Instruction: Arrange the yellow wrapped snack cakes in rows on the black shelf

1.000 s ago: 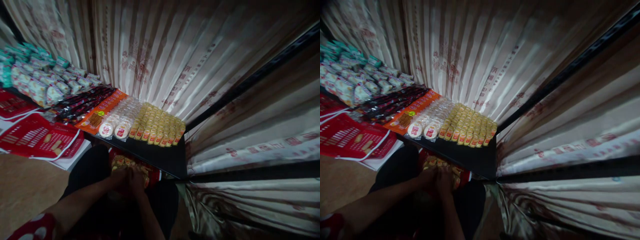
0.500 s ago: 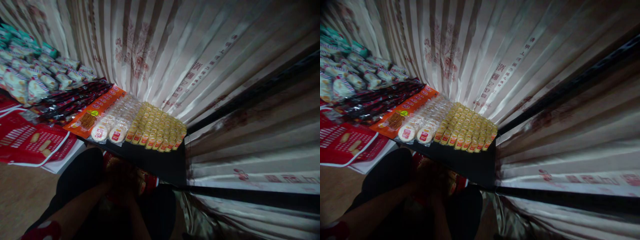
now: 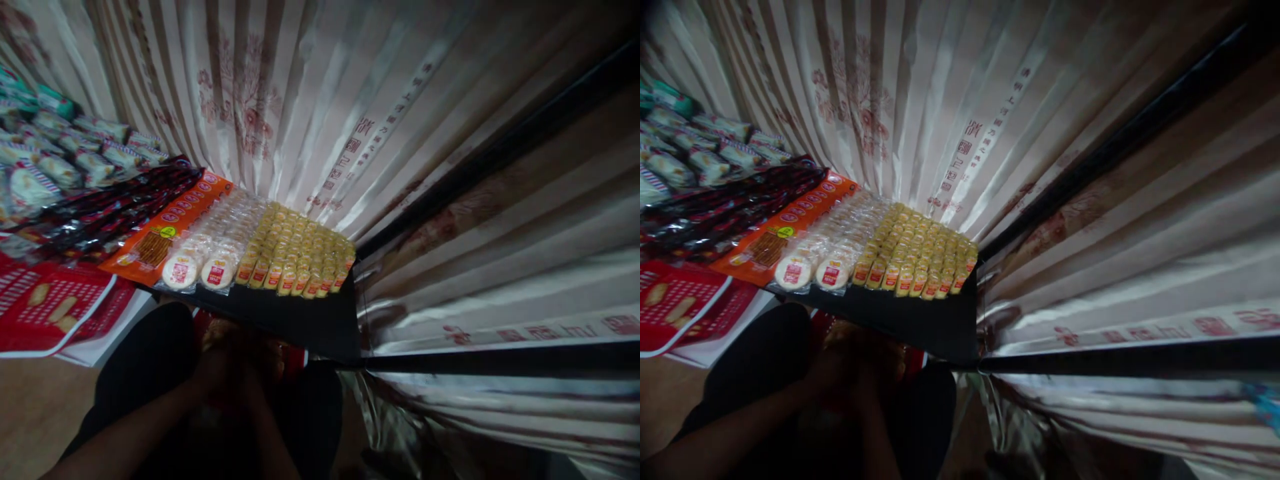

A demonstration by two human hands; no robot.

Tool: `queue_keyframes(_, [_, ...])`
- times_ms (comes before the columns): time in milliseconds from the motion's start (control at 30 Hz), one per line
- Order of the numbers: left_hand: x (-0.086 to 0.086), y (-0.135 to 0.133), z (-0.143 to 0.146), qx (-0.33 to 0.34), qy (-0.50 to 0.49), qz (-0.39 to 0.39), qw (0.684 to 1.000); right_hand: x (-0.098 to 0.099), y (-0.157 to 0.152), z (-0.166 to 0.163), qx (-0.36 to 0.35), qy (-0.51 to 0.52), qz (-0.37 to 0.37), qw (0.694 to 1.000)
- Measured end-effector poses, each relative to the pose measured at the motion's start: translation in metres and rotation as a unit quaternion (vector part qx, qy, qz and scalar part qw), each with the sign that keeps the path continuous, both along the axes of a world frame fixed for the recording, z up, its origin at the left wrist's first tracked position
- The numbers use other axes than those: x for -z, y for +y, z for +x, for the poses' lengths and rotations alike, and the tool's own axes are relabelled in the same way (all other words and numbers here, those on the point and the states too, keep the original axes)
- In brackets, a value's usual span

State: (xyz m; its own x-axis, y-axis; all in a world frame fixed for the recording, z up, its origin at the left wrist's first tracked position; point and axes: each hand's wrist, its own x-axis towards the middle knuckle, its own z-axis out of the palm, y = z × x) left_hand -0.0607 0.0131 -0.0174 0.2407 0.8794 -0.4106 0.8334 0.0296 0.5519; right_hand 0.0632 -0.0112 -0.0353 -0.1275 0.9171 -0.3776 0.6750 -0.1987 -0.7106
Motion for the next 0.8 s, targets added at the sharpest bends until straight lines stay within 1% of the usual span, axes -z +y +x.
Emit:
queue_keyframes(100, [-0.017, 0.001, 0.001, 0.016, 0.017, 0.004, 1.000, -0.019, -0.002, 0.004, 0.006, 0.045, 0.013, 0.999])
queue_keyframes(200, [-0.032, 0.002, 0.001, -0.010, -0.004, 0.015, 1.000, -0.034, -0.008, 0.007, 0.025, 0.079, 0.022, 0.996])
queue_keyframes(267, [-0.041, 0.002, 0.002, -0.018, -0.030, 0.023, 0.999, -0.041, -0.012, 0.009, 0.038, 0.100, 0.036, 0.994])
queue_keyframes(433, [-0.067, 0.003, 0.007, -0.009, -0.124, 0.052, 0.991, -0.064, -0.020, 0.016, 0.089, 0.140, 0.089, 0.982])
queue_keyframes(500, [-0.078, 0.004, 0.011, -0.006, -0.145, 0.063, 0.987, -0.076, -0.020, 0.022, 0.099, 0.186, 0.110, 0.971])
queue_keyframes(567, [-0.090, 0.007, 0.016, 0.006, -0.167, 0.086, 0.982, -0.089, -0.018, 0.029, 0.107, 0.254, 0.127, 0.953])
queue_keyframes(667, [-0.106, 0.014, 0.025, 0.011, -0.222, 0.102, 0.970, -0.109, -0.014, 0.039, 0.123, 0.335, 0.127, 0.926])
queue_keyframes(733, [-0.119, 0.019, 0.033, -0.001, -0.271, 0.094, 0.958, -0.124, -0.011, 0.045, 0.147, 0.349, 0.128, 0.917])
queue_keyframes(800, [-0.133, 0.024, 0.042, -0.026, -0.314, 0.081, 0.946, -0.137, -0.008, 0.050, 0.183, 0.350, 0.147, 0.907])
